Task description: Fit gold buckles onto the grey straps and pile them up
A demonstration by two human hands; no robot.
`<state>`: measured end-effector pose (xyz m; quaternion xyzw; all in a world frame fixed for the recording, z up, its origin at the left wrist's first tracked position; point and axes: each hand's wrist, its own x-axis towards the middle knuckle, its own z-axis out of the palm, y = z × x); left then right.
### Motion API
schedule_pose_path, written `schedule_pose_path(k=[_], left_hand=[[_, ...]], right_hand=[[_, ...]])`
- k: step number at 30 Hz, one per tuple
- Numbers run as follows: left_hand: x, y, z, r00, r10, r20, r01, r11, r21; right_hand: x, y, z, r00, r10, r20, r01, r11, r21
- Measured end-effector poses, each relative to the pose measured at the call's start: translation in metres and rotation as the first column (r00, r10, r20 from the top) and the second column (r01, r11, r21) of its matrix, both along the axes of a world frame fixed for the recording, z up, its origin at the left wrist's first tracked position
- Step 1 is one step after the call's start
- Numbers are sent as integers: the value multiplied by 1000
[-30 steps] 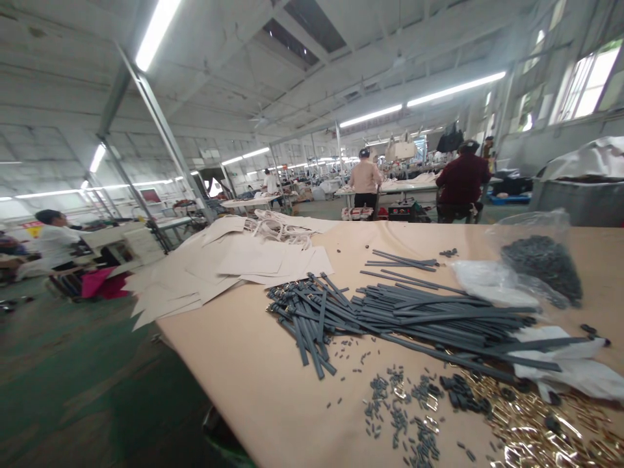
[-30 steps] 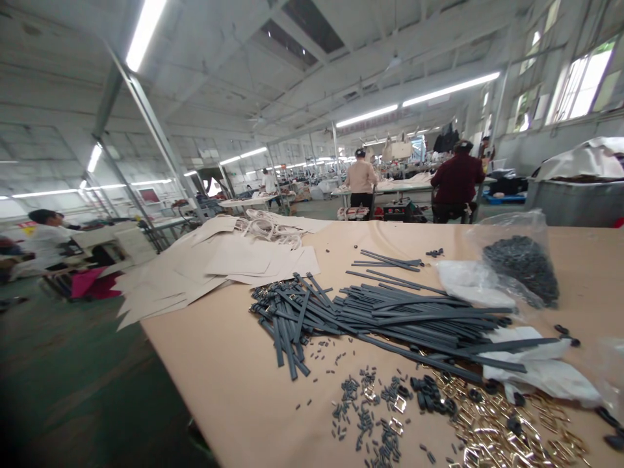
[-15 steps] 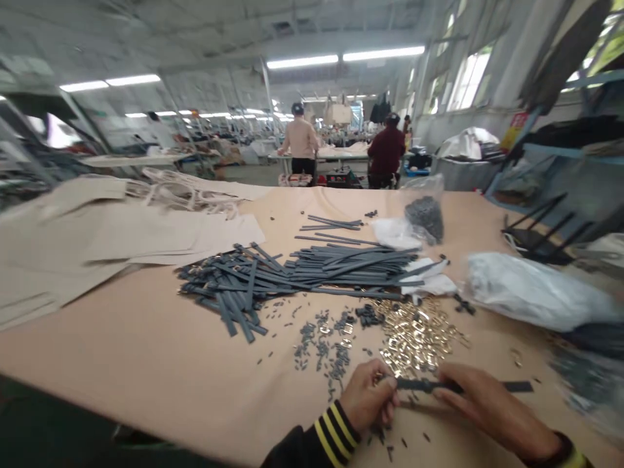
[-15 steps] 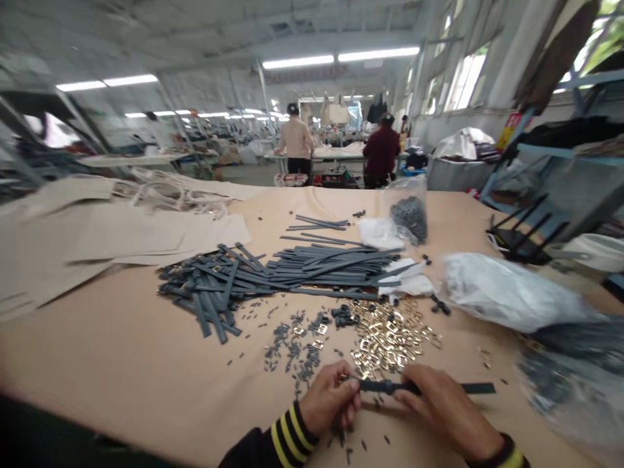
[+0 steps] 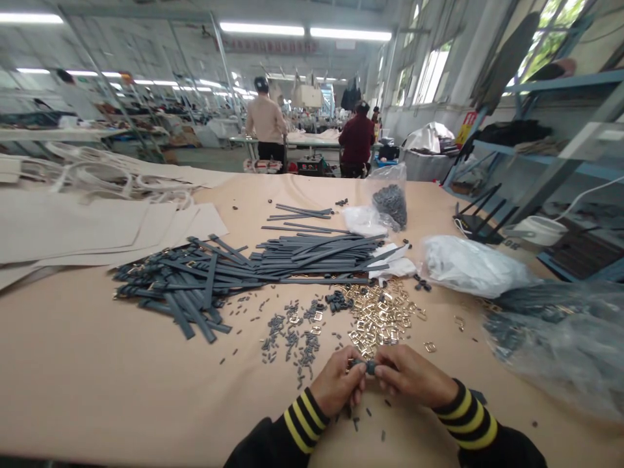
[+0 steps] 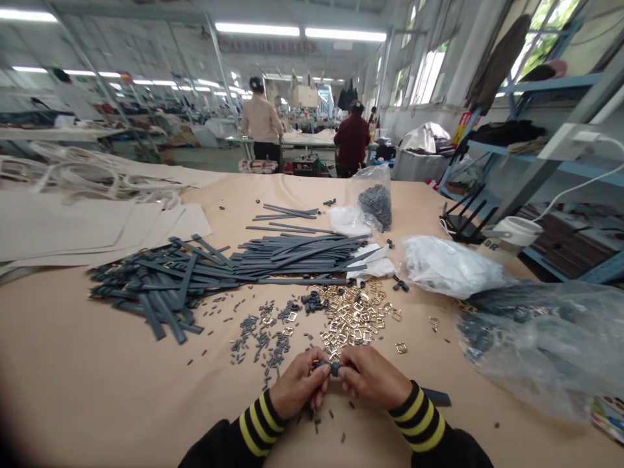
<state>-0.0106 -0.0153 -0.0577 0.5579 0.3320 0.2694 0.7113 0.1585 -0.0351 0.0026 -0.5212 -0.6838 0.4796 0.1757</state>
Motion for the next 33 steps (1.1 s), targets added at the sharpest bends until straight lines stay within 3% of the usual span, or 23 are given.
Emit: schedule_pose_path(k=[8, 12, 17, 19, 21, 23, 25, 26, 28, 29, 31, 33], left_hand=[[-6, 1, 2, 982, -171, 79, 174, 984, -40], [-8, -2, 5, 968, -237, 79, 239, 971, -16], [-4, -4, 1, 981, -169, 94, 175, 983, -52], [-11, 5, 5, 988, -115, 102, 122, 990, -67], [-35, 23, 19, 997, -11, 77, 14, 999, -41], [-78, 51, 41, 991, 131, -8, -131, 991, -2], [-134, 83, 67, 920, 392, -25, -390, 920, 46], [-164, 98, 79, 835, 550, 3, -549, 833, 71], [-212, 122, 96, 559, 829, 16, -814, 545, 198], [-227, 131, 99, 465, 885, -14, -834, 443, 329], [-233, 139, 94, 433, 900, -44, -803, 407, 434], [-208, 139, 78, 500, 860, -101, -711, 474, 519]], right_hand=[[2, -1, -17, 978, -50, -201, 12, 983, -186], [1, 1, -22, 982, -7, -190, -32, 979, -200], [-10, 5, -23, 987, -18, -157, -6, 989, -149], [-13, 8, -18, 994, -6, -107, 1, 999, -53], [-11, 10, -9, 997, -7, -73, 10, 999, 42], [-3, 12, 0, 994, -37, -100, 43, 997, 61], [7, 12, 4, 981, -90, -173, 93, 996, 7], [13, 12, 3, 972, -117, -203, 116, 993, -19], [20, 12, -6, 956, -169, -240, 159, 985, -60], [21, 11, -12, 949, -194, -250, 181, 981, -74], [18, 11, -27, 942, -228, -246, 212, 973, -93], [10, 11, -39, 938, -261, -226, 243, 964, -106]])
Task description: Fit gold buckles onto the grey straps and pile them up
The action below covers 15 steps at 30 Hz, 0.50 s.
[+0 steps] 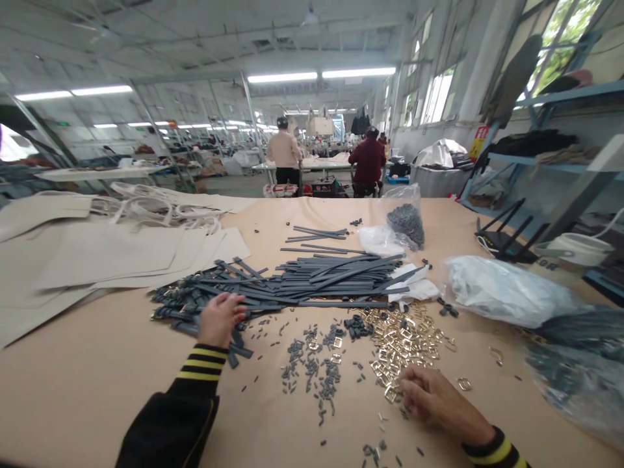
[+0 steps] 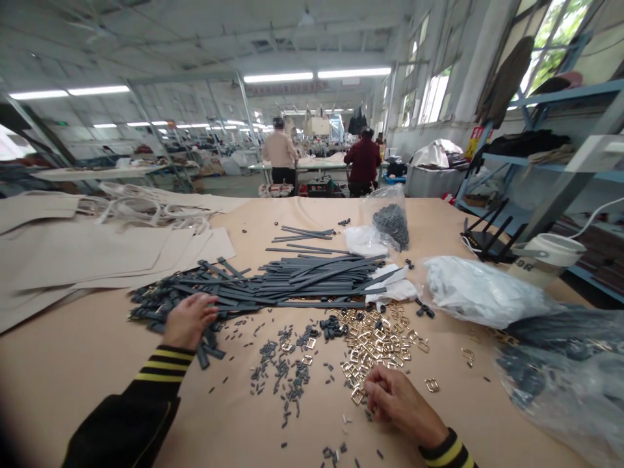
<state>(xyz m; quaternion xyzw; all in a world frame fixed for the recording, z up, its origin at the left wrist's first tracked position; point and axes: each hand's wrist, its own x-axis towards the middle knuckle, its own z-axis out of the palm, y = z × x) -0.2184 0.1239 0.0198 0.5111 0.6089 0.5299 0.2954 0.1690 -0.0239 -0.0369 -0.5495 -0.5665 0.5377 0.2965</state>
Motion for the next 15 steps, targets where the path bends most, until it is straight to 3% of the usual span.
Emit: schedule_pose_path(k=[2, 4, 7, 12, 15], left_hand=[[45, -3, -20, 975, -165, -152, 163, 986, -20], [93, -2, -36, 895, -322, -309, 328, 944, -32], [144, 10, -48, 753, -424, -504, 451, 890, -75], [168, 29, -43, 516, -486, -705, 497, 840, -216], [171, 14, -26, 402, -482, -778, 534, 814, -229]], right_hand=[[-7, 1, -6, 999, -30, 12, 30, 999, -13], [-11, 1, -5, 999, -52, 11, 52, 999, -10], [-10, -3, 1, 998, -69, 9, 69, 998, 4], [1, -14, -2, 993, -112, 26, 111, 994, 23], [5, -11, -3, 985, -171, 13, 171, 985, 7]])
